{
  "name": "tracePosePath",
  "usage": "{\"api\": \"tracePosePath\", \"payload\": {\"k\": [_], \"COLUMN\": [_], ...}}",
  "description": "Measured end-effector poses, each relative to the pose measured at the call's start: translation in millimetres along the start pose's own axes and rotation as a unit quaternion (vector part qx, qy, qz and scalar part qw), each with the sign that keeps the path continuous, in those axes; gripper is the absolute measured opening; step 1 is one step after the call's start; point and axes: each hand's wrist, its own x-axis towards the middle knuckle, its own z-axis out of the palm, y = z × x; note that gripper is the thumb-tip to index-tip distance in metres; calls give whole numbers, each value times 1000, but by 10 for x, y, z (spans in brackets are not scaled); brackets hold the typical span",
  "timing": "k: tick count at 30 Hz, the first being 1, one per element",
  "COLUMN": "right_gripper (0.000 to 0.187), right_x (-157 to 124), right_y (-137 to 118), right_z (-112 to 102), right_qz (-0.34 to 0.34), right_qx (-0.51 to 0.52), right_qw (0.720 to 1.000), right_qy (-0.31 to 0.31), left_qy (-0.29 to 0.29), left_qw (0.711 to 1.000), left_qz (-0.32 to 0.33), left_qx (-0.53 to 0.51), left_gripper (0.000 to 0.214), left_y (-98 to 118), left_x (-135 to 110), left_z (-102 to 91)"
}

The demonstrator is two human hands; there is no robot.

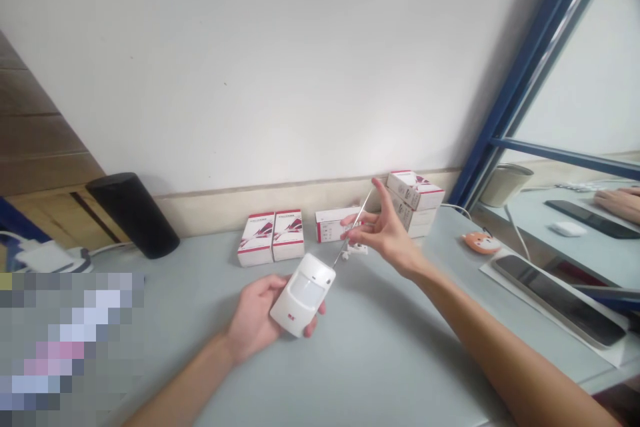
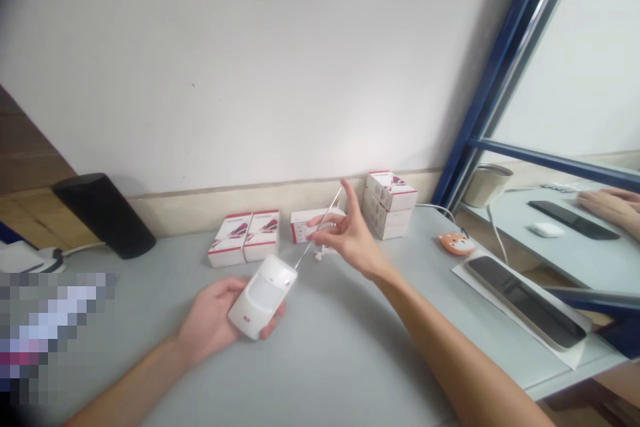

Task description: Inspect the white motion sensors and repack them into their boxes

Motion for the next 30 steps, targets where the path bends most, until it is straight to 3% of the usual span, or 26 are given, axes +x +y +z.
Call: {"api": "tracePosePath", "payload": {"k": [6, 10, 12, 18, 25, 30], "right_gripper": [89, 113, 115, 51, 54, 40], "right_x": [-37, -92, -121, -151, -202, -216], "right_y": [157, 220, 262, 390, 456, 482], "right_z": [206, 257, 290, 363, 420, 377], "right_qz": [-10, 10, 12, 6, -5, -5], "right_qx": [-1, 18, 26, 14, -8, -60], "right_qw": [996, 1000, 1000, 996, 998, 997], "right_qy": [85, -5, 0, 84, 68, 46], "left_qy": [12, 43, 37, 30, 73, 81], "left_qw": [1000, 999, 999, 999, 996, 995], "left_qz": [-7, -4, -7, 5, 19, 33], "left_qx": [-17, -28, -30, -27, -49, -42], "left_gripper": [50, 52, 52, 52, 53, 49], "left_y": [-6, 0, -3, -15, -36, -36], "left_x": [-5, -8, -4, 1, -8, -22], "left_z": [11, 47, 48, 29, 46, 57]}}
